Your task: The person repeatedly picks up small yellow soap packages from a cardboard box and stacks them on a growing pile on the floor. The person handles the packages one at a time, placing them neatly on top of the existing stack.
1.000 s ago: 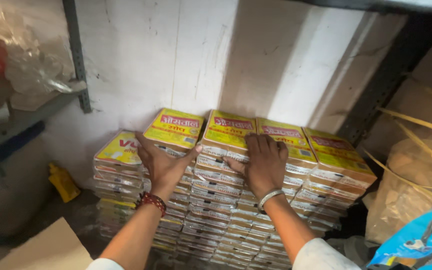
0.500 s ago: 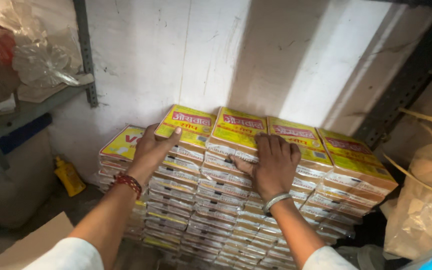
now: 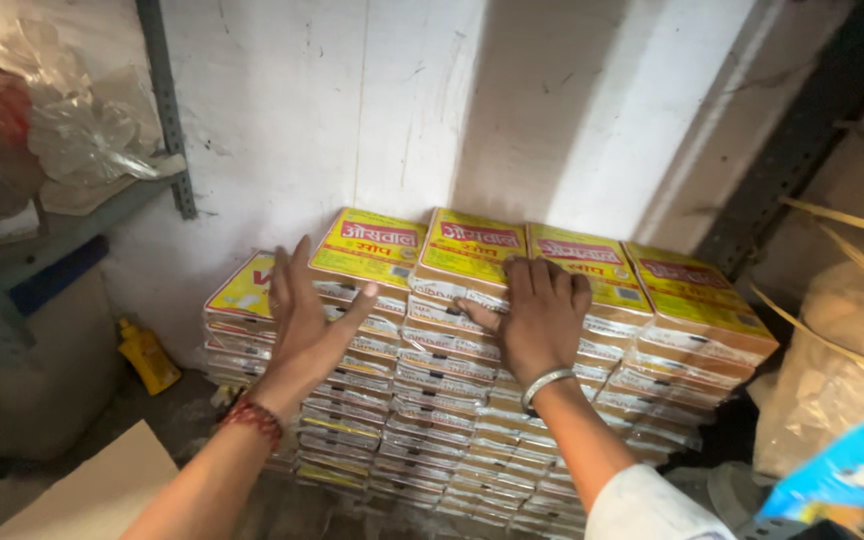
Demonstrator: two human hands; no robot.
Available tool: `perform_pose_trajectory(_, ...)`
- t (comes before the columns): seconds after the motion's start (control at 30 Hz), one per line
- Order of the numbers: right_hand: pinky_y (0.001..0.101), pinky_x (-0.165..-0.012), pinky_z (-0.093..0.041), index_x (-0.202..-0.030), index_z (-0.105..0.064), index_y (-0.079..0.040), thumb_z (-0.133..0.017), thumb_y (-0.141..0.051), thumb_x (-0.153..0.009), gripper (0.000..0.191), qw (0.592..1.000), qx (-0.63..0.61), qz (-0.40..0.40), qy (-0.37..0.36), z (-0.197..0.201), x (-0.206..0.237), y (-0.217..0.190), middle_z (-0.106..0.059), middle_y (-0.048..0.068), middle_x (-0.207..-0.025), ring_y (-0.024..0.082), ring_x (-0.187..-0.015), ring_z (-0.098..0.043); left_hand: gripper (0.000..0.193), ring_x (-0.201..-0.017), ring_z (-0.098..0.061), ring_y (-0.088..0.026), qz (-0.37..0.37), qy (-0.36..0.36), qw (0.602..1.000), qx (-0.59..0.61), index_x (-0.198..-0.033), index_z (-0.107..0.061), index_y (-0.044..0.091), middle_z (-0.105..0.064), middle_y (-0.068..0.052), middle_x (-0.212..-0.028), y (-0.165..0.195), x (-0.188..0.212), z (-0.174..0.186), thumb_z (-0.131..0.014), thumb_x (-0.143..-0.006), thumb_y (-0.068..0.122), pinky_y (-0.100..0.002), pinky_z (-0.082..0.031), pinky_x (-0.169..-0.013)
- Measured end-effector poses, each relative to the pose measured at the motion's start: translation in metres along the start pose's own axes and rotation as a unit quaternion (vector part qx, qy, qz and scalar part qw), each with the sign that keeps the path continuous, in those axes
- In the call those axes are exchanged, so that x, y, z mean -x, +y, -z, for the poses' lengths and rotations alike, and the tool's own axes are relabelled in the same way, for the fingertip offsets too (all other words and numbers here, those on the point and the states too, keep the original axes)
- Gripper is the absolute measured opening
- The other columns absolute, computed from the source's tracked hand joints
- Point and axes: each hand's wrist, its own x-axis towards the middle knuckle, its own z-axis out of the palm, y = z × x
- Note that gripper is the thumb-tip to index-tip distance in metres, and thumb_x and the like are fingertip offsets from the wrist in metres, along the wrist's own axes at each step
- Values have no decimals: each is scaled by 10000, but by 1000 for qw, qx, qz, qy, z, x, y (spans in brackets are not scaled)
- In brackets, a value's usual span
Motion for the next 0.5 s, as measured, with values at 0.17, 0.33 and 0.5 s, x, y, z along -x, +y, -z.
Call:
perform_pose_trajectory(0.17, 548, -1103, -315, -1246, -624, -79, -706, -692, -789, 769, 997, -13, -38, -67, 17, -4, -7, -638, 125, -1215, 342, -1209, -535, 1023, -1517, -234, -434, -101, 54, 991, -69, -1580, -202, 35, -234, -264, -1620, -7, 31, 68, -646, -860, 609, -531, -239, -1236)
perform_pose_trajectory(0.33, 728, -1087, -140, -1319, -543, -30, -675, -736, -743, 920, 999, 25, -21, -4, 44, -9, -44, -482, 234, -1437, 421, -1388, -379, 932, -1447, -338, -421, -39, 6, 994, -100, -1545, -281, 21, -323, -277, -1553, -8, 73, 165, -611, -887, 593, -477, -306, -1158)
perform_pose_trajectory(0.5, 717, -1106, -180, -1341, -550, -26, -649, -644, -843, 800, 988, -126, 86, -30, 74, -21, -126, -438, 272, -1483, 451, -1411, -352, 781, -1345, -467, -380, 9, 9, 978, -207, -1451, -434, 13, -487, -250, -1417, -8, 138, 241, -613, -903, 539, -451, -384, -1107)
